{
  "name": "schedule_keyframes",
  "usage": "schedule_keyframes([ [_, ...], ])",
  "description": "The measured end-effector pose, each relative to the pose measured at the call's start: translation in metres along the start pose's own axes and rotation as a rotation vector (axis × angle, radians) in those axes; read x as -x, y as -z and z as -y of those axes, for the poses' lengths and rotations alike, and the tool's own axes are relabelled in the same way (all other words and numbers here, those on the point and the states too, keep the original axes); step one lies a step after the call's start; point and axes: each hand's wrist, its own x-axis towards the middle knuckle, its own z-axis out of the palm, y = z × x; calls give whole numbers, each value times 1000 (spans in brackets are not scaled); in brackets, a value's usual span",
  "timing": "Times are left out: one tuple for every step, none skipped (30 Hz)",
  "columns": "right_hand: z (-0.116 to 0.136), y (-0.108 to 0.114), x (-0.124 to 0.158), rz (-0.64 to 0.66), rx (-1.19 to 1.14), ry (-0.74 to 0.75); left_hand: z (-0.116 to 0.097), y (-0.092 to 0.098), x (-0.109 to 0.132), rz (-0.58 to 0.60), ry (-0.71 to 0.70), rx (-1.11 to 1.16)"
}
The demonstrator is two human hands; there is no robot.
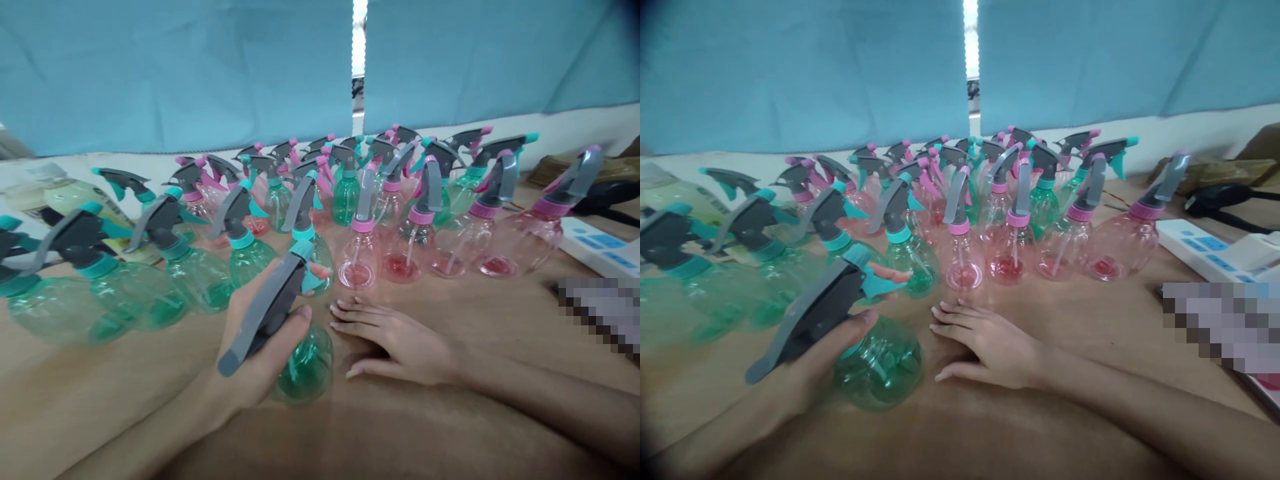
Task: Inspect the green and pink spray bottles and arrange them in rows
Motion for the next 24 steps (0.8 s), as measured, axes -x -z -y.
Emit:
schedule_keyframes([
  [0,0,0,5,3,-1,0,0,0,0,0,10],
  [0,0,0,10,10,-1,-1,-1,0,10,2,24],
  [0,0,0,14,16,-2,-2,-1,-1,21,5,36],
  [0,0,0,14,20,-1,-2,-1,-1,28,6,39],
  [0,0,0,14,23,1,-3,-2,-1,31,4,39],
  [0,0,0,13,24,3,-4,-2,-1,36,7,41],
  [0,0,0,11,24,2,-4,-2,-1,38,11,48],
  [0,0,0,10,22,0,-4,-2,-1,37,20,57],
  [0,0,0,9,20,-2,-4,-3,-1,35,28,68],
  [0,0,0,8,17,-4,-4,-3,-2,35,36,80],
  [0,0,0,8,15,-5,-4,-3,-2,33,39,90],
  [0,-1,0,6,12,-7,-4,-3,-2,34,41,94],
  [0,-1,0,5,9,-6,-5,-4,-2,38,44,93],
  [0,-1,0,2,5,-4,-5,-4,-2,43,48,89],
  [0,-1,0,-3,-1,-2,-5,-3,-2,43,48,84],
  [0,-1,0,-9,-8,0,-6,-3,-2,41,48,77],
  [0,0,0,-14,-15,2,-7,-3,-2,36,49,72],
  [0,0,0,-16,-20,2,-7,-3,-2,31,50,67],
  [0,0,0,-15,-21,0,-8,-3,-2,25,47,65],
  [0,0,0,-12,-18,-3,-8,-3,-2,23,48,64],
  [1,1,0,-7,-13,-6,-9,-3,-2,24,52,65],
  [1,1,0,-3,-9,-8,-9,-3,-2,26,58,65],
  [1,1,0,0,-6,-8,-9,-4,-2,26,59,65],
  [2,1,0,-2,-7,-8,-8,-4,-2,28,63,62],
])
